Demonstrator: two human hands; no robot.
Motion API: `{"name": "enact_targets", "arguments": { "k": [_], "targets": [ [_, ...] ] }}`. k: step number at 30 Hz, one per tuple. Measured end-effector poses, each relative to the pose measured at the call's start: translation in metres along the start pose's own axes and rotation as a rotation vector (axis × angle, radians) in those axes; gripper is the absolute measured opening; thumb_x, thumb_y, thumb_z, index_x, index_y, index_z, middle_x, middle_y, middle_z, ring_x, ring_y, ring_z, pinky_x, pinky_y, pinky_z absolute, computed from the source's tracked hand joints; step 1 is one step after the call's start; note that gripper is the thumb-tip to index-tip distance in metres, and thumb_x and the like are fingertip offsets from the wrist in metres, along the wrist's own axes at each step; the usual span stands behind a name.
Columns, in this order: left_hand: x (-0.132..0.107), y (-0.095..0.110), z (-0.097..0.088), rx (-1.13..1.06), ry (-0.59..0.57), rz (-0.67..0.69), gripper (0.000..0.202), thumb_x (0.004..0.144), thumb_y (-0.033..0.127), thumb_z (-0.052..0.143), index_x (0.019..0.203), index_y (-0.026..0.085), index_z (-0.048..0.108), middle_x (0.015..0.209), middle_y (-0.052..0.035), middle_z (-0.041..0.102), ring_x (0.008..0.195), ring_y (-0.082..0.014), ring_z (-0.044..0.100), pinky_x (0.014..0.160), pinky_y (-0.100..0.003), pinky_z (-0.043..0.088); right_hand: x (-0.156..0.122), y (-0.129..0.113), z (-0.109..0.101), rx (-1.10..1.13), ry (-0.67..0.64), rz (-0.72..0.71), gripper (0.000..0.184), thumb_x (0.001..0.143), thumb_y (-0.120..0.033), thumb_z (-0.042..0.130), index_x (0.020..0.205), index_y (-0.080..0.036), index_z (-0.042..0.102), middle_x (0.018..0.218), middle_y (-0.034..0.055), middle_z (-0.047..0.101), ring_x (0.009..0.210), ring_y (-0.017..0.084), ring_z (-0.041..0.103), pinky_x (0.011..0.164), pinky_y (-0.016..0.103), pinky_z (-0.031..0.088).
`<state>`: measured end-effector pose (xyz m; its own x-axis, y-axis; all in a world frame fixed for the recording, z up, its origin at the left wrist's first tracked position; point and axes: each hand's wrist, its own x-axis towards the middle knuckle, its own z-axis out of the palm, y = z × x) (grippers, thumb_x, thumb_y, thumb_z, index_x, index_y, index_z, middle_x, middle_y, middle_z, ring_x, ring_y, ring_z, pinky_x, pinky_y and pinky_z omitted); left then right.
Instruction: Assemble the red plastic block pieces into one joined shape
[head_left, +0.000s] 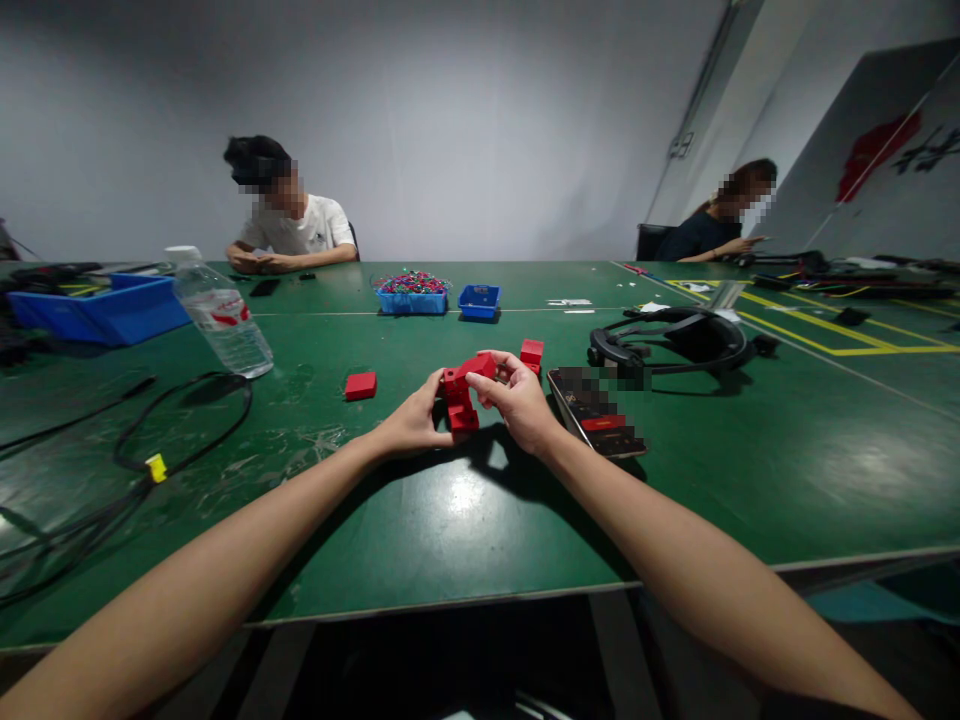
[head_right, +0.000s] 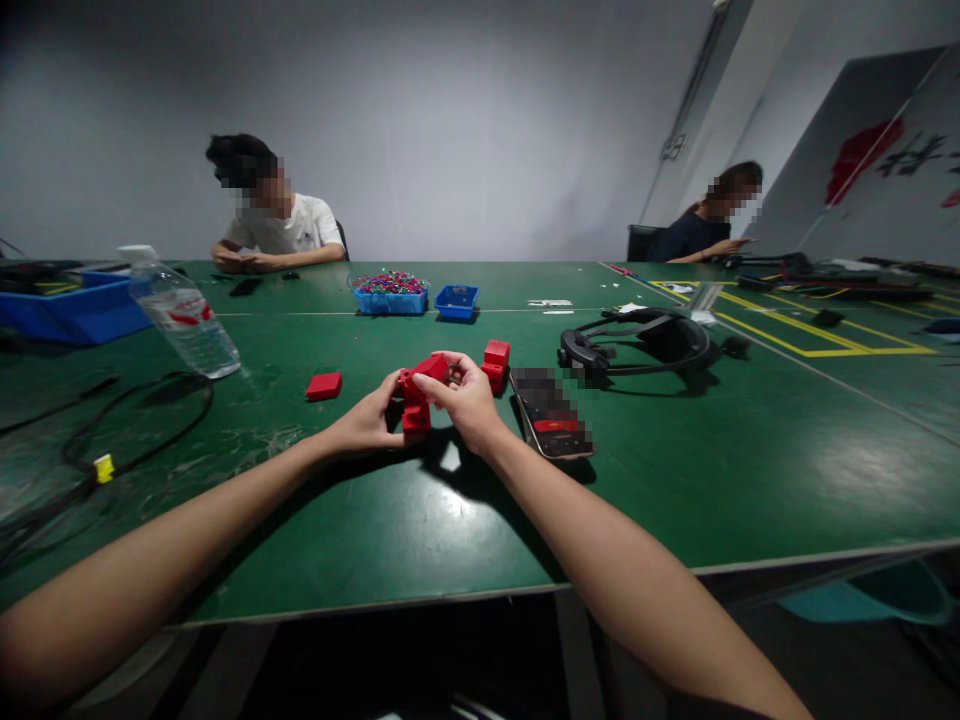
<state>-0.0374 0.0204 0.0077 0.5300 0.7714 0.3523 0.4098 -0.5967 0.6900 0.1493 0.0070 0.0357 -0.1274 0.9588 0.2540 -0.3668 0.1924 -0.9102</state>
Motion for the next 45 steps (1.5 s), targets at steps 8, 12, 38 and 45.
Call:
{"name": "enact_targets", "arguments": {
  "k": [8,12,38,45],
  "targets": [
    [-0.0003,0.0042,-0.0007,0.021,-0.006,-0.028,0.094,0.066,0.037,0.078,0.141,0.017,0.026,0.135,-0.0171,0.051,0.122,-0.031,0.055,0.106,-0.048,0.041,-0.0043,-0.0053,0.0025,-0.087,0.006,-0.034,0.053,0.058,-0.035,0.083,0.101,-0.019,0.058,0.081,-0.0018,0.066,0.066,0.01,0.056,0.061,0.025,0.045],
    [0.0005,0.0035,-0.0004,0.056,0.001,-0.016,0.094,0.066,0.038,0.078,0.141,0.017,0.027,0.136,-0.0171,0.051,0.123,-0.0317,0.053,0.107,-0.049,0.04,-0.003,-0.0038,0.0017,-0.137,0.043,-0.066,0.053,0.06,-0.038,0.082,0.104,-0.02,0.06,0.087,-0.0002,0.066,0.069,0.012,0.056,0.059,0.025,0.042],
    [-0.0003,0.0025,-0.0002,0.06,-0.002,-0.004,0.094,0.066,0.035,0.077,0.142,0.019,0.025,0.139,-0.0165,0.048,0.125,-0.0315,0.051,0.107,-0.049,0.04,-0.0016,0.003,-0.0027,-0.356,0.044,-0.15,0.057,0.062,-0.04,0.08,0.115,-0.025,0.066,0.098,0.002,0.065,0.084,0.015,0.058,0.072,0.027,0.048],
    [0.0009,0.0038,-0.0012,0.062,0.01,0.031,0.092,0.066,0.034,0.077,0.141,0.017,0.027,0.136,-0.0179,0.049,0.125,-0.0327,0.051,0.106,-0.05,0.039,-0.0036,-0.0006,-0.0034,-0.519,-0.123,-0.247,0.056,0.065,-0.037,0.081,0.118,-0.028,0.066,0.111,0.0042,0.062,0.098,0.019,0.059,0.073,0.027,0.046]
  ]
}}
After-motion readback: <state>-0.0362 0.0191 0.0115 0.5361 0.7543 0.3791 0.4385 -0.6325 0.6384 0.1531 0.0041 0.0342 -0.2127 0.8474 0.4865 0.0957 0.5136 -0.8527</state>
